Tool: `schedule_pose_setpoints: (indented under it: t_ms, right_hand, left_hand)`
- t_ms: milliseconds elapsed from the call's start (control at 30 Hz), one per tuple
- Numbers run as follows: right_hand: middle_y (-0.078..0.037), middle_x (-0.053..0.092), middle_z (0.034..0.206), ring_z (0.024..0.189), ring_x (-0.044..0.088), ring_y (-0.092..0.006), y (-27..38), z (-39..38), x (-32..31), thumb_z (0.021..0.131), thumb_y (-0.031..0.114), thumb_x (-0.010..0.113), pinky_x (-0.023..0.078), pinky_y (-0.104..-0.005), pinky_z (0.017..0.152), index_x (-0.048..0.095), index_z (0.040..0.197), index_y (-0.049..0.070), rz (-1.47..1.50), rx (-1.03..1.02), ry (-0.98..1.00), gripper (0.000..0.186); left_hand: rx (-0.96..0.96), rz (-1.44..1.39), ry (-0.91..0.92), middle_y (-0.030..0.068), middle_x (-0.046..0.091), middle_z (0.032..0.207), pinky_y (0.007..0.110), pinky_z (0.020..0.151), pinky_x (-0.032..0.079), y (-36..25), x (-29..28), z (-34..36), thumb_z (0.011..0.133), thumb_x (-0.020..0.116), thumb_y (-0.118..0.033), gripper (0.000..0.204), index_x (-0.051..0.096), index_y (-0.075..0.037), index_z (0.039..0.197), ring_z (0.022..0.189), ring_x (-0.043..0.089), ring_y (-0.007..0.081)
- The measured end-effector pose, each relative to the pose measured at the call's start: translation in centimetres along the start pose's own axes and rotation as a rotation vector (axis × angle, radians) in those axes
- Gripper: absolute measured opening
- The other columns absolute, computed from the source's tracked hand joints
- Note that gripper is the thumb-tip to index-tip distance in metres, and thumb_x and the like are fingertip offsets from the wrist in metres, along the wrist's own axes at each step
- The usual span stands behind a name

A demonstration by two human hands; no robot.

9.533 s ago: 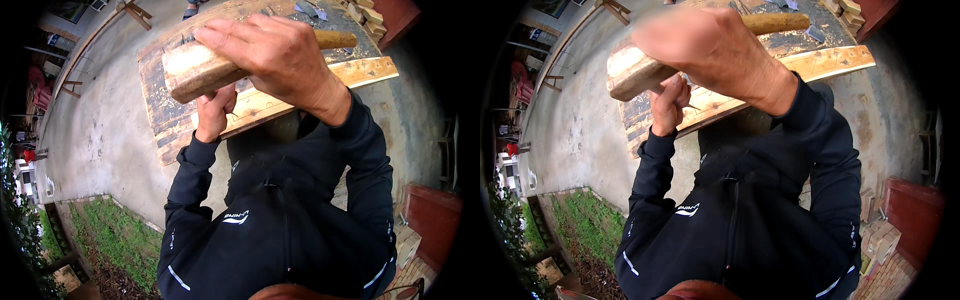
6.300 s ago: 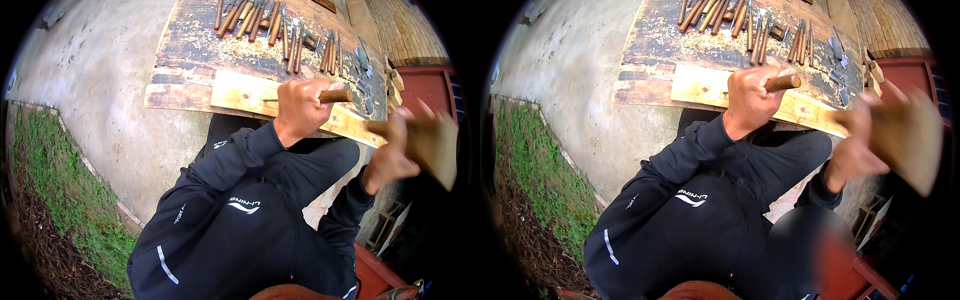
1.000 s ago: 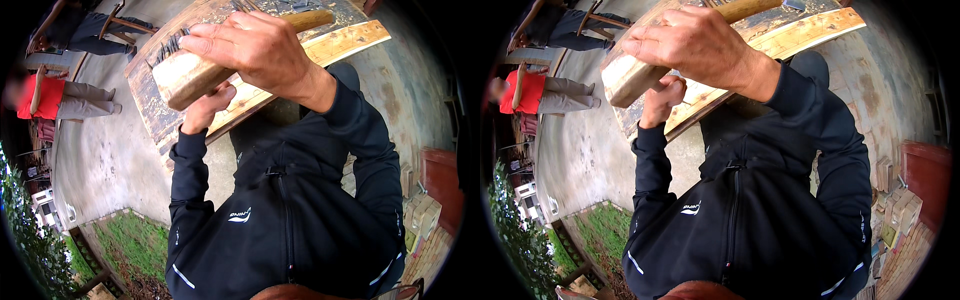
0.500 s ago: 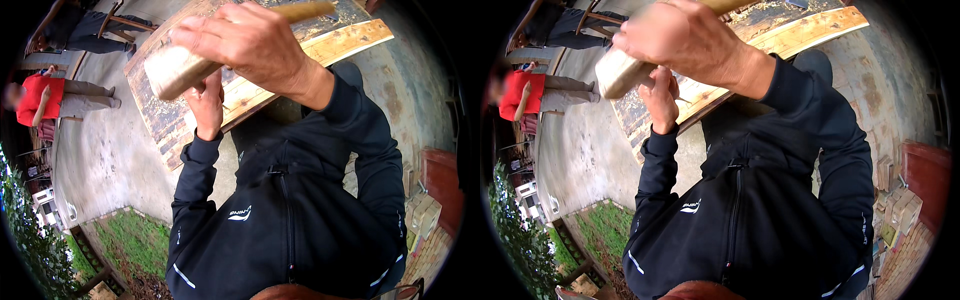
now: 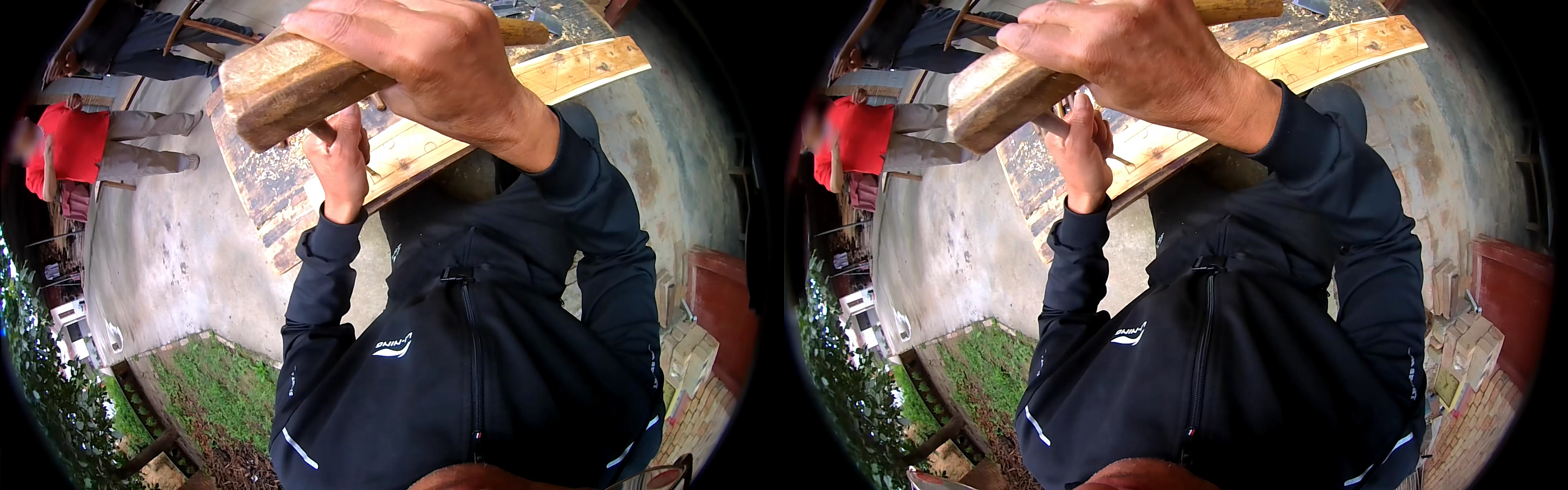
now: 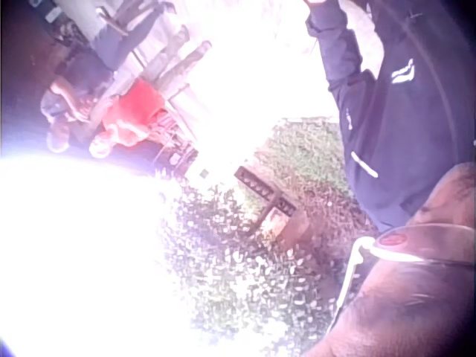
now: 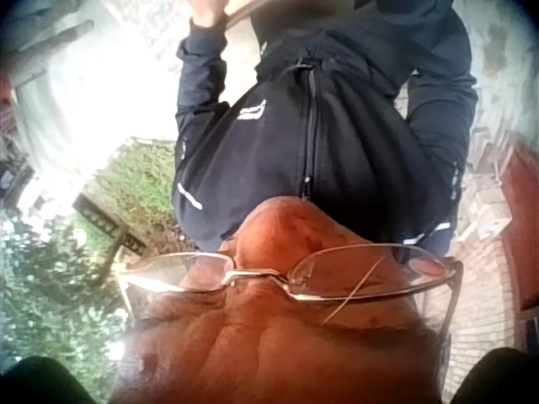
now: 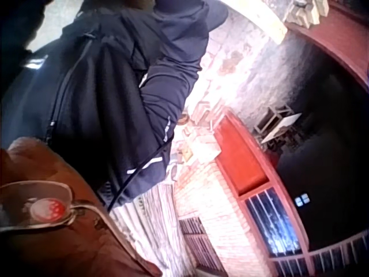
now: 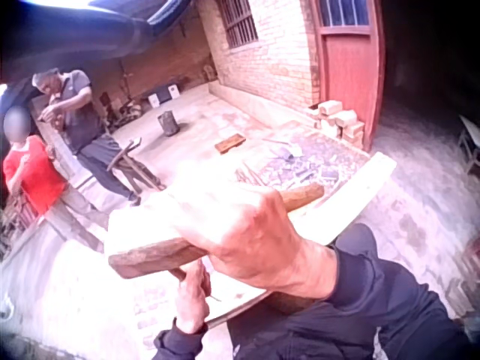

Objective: The person carves a wooden board by placing a chisel on marked lines and striking it with a wooden mallet.

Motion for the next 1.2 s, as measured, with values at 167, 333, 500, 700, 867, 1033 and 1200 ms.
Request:
schedule_pose_setpoints:
  t_ms: [167, 333, 500, 700, 867, 1033, 1200]
  right_hand:
    - [-0.017, 0.072, 0.092, 0.083, 0.074, -0.0336, -1.5, 1.3, -0.9, 0.069, 0.001, 0.079, 0.059, -0.0372, 0.073, 0.064, 0.126, 0.004, 0.247, 0.245, -0.139, 0.059]
    - [-0.018, 0.073, 0.094, 0.083, 0.075, -0.0323, -3.0, 1.5, -0.9, 0.074, 0.001, 0.077, 0.058, -0.0349, 0.076, 0.061, 0.13, 0.003, 0.425, 0.363, -0.163, 0.058]
    - [-0.016, 0.07, 0.089, 0.081, 0.072, -0.0328, 0.3, 1.2, 1.5, 0.071, 0.005, 0.076, 0.057, -0.0393, 0.073, 0.066, 0.117, 0.003, 0.048, 0.007, 0.094, 0.047]
    - [-0.014, 0.068, 0.089, 0.08, 0.07, -0.0326, -0.9, 2.6, -0.8, 0.076, 0.009, 0.07, 0.055, -0.0413, 0.069, 0.068, 0.109, 0.003, 0.188, 0.168, -0.036, 0.034]
    - [-0.011, 0.069, 0.103, 0.092, 0.069, -0.0299, 0.2, 0.1, 3.8, 0.079, 0.012, 0.068, 0.056, -0.0384, 0.077, 0.069, 0.112, 0.006, -0.011, -0.069, 0.196, 0.033]
    - [-0.011, 0.074, 0.115, 0.092, 0.071, -0.0201, -5.9, -3.8, -0.6, 0.08, 0.013, 0.079, 0.058, -0.0321, 0.079, 0.067, 0.128, 0.009, 0.002, 0.367, 0.304, 0.051]
    - [-0.006, 0.071, 0.095, 0.072, 0.067, -0.0114, -13.7, -16.6, -3.8, 0.087, 0.012, 0.077, 0.056, -0.0277, 0.067, 0.063, 0.117, -0.004, 0.364, 1.196, 0.408, 0.037]
  left_hand:
    - [0.063, -0.01, -0.152, -0.0038, 0.039, 0.053, 0.025, 0.04, 0.022, -0.4, -1.0, -0.8, 0.105, 0.064, -0.025, 0.047, 0.048, -0.009, 0.063, 0.042, 0.033, 0.0056]
    - [0.047, 0.012, -0.173, -0.0035, 0.04, 0.053, 0.025, 0.041, 0.02, -0.2, -0.6, -1.1, 0.104, 0.065, -0.026, 0.048, 0.046, -0.01, 0.063, 0.043, 0.033, 0.0051]
    - [0.057, -0.076, -0.153, -0.0053, 0.037, 0.053, 0.024, 0.042, 0.02, -0.5, -1.0, -0.9, 0.103, 0.065, -0.021, 0.044, 0.048, -0.01, 0.064, 0.043, 0.033, 0.0048]
    - [0.028, -0.046, -0.113, -0.0032, 0.04, 0.051, 0.025, 0.044, 0.023, -0.6, -0.7, -1.1, 0.105, 0.061, -0.022, 0.049, 0.045, -0.01, 0.06, 0.044, 0.033, 0.0046]
    - [-0.058, -0.081, -0.167, -0.0036, 0.041, 0.052, 0.026, 0.044, 0.022, -0.4, -1.1, -1.5, 0.105, 0.061, -0.02, 0.05, 0.046, -0.009, 0.059, 0.045, 0.032, 0.0047]
    - [-0.145, -0.094, 0.09, -0.0035, 0.041, 0.052, 0.028, 0.046, 0.021, 0.3, -0.3, -0.5, 0.104, 0.062, -0.022, 0.049, 0.048, -0.009, 0.059, 0.045, 0.03, 0.0067]
    - [-0.025, -0.035, -0.01, -0.0047, 0.031, 0.054, 0.029, 0.045, 0.016, -0.9, -1.0, -1.0, 0.107, 0.057, -0.023, 0.049, 0.038, -0.013, 0.063, 0.045, 0.024, 0.0065]
Point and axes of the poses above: each hand's wrist, its own z-axis towards the middle knuckle, its own x-axis out of the palm, y = z × x, the point moved 9 cm from there along z, towards the middle knuckle
